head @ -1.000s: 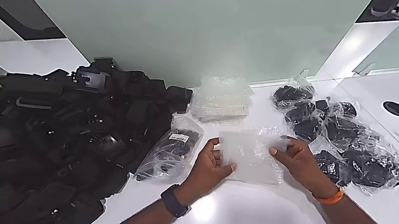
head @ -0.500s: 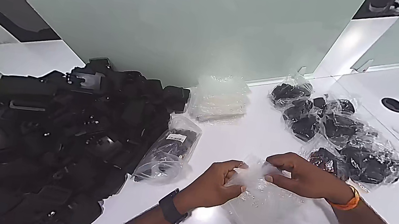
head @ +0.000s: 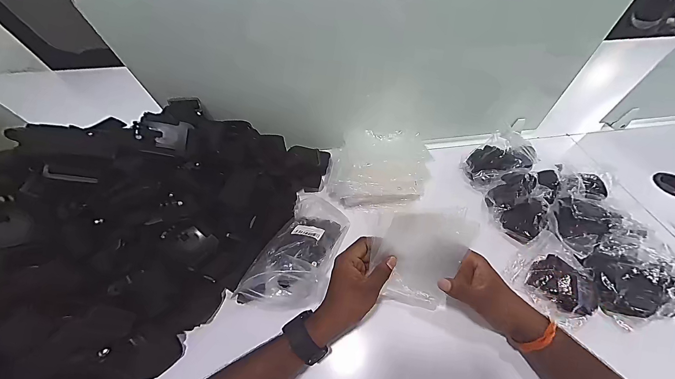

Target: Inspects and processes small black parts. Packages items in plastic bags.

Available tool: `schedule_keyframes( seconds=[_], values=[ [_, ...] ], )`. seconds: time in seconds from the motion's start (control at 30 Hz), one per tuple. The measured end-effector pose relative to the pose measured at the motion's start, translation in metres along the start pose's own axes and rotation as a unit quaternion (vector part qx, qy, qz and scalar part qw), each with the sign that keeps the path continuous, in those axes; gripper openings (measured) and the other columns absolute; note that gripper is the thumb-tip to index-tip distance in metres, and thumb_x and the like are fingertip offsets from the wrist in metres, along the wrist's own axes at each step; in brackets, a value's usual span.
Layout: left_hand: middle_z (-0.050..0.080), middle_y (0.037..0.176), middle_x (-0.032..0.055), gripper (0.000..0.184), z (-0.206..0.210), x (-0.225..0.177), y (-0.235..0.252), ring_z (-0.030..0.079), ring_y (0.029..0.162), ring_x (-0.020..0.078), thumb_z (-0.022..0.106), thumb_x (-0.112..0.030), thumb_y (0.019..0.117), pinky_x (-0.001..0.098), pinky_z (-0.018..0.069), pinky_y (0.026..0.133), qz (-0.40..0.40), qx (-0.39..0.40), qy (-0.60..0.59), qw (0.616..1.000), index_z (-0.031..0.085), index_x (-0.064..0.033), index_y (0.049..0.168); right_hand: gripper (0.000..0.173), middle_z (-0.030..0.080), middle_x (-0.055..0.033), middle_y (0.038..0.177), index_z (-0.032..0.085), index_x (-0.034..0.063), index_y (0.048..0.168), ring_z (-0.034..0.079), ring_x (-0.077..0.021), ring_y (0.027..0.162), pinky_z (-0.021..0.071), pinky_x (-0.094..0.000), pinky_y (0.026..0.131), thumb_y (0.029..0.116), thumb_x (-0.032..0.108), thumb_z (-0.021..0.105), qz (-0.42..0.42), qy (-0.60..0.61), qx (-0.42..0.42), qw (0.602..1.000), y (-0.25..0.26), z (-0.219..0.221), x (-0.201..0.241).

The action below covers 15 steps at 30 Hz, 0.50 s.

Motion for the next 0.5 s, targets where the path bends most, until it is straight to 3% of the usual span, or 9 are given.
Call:
schedule_keyframes(
  seconds=[0.07, 0.13, 0.23, 0.4, 0.43, 0.5],
  values=[
    [0.075, 0.103, 0.0085, 0.030, 0.006, 0.003, -0.003, 0.073, 0.095, 0.0123, 0.069, 0.004, 0.0892, 0.0309, 0.0621, 0.088, -0.008, 0.009, 0.008, 1.000, 0.059, 0.0084, 0.117, 0.032, 0.072, 0.0003, 0.110, 0.057, 0.0040, 0.122, 0.070, -0.0086, 0.103, 0.0585, -0.0270, 0.094, 0.0931, -0.004, 0.066, -0.002, -0.048, -0.084, 0.995, -0.001, -0.003, -0.002],
    [0.075, 0.106, 0.0098, 0.036, 0.013, 0.003, -0.005, 0.073, 0.099, 0.0135, 0.072, 0.003, 0.0880, 0.0317, 0.0622, 0.091, -0.019, 0.020, 0.007, 1.000, 0.058, 0.0093, 0.120, 0.025, 0.073, -0.0022, 0.109, 0.060, -0.0001, 0.120, 0.070, -0.0083, 0.102, 0.0584, -0.0262, 0.094, 0.0959, -0.005, 0.061, -0.051, -0.112, -0.128, 0.984, -0.002, -0.009, 0.000],
    [0.075, 0.100, 0.0061, 0.025, 0.015, -0.008, -0.007, 0.073, 0.094, 0.0081, 0.070, 0.003, 0.0890, 0.0272, 0.0616, 0.087, 0.037, -0.025, 0.041, 0.998, 0.062, 0.0078, 0.112, 0.024, 0.071, -0.0025, 0.112, 0.059, -0.0042, 0.122, 0.067, -0.0035, 0.107, 0.0556, -0.0226, 0.099, 0.0978, -0.003, 0.056, -0.140, -0.211, -0.167, 0.953, -0.008, -0.003, 0.013],
    [0.075, 0.108, -0.0020, 0.022, 0.019, -0.039, -0.021, 0.069, 0.103, 0.0006, 0.068, 0.007, 0.0870, 0.0242, 0.0588, 0.094, 0.204, -0.066, 0.090, 0.973, 0.067, 0.0029, 0.109, 0.025, 0.067, -0.0054, 0.112, 0.054, -0.0128, 0.120, 0.061, 0.0058, 0.109, 0.0516, -0.0156, 0.098, 0.1028, 0.005, 0.051, -0.268, -0.338, -0.180, 0.884, -0.027, 0.023, 0.032],
    [0.075, 0.111, -0.0033, 0.022, 0.021, -0.043, -0.024, 0.069, 0.106, -0.0002, 0.068, 0.005, 0.0893, 0.0235, 0.0578, 0.096, 0.217, -0.058, 0.095, 0.970, 0.068, 0.0003, 0.111, 0.024, 0.068, -0.0052, 0.112, 0.053, -0.0123, 0.120, 0.061, 0.0072, 0.109, 0.0507, -0.0146, 0.098, 0.1034, 0.005, 0.051, -0.275, -0.353, -0.175, 0.877, -0.028, 0.025, 0.032],
    [0.075, 0.110, 0.0009, 0.024, 0.021, -0.039, -0.025, 0.069, 0.104, 0.0004, 0.071, 0.003, 0.0888, 0.0223, 0.0579, 0.096, 0.208, -0.051, 0.124, 0.969, 0.067, 0.0049, 0.112, 0.030, 0.069, -0.0100, 0.114, 0.054, -0.0146, 0.123, 0.062, 0.0042, 0.111, 0.0507, -0.0158, 0.100, 0.1019, 0.007, 0.055, -0.260, -0.367, -0.153, 0.880, -0.025, 0.024, 0.026]
  ],
)
Point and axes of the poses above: each hand's wrist, its own y-axis towards the middle knuckle, its own z-axis out of the palm, x = y × z, the point moved 8 cm from there along y, towards the middle knuckle
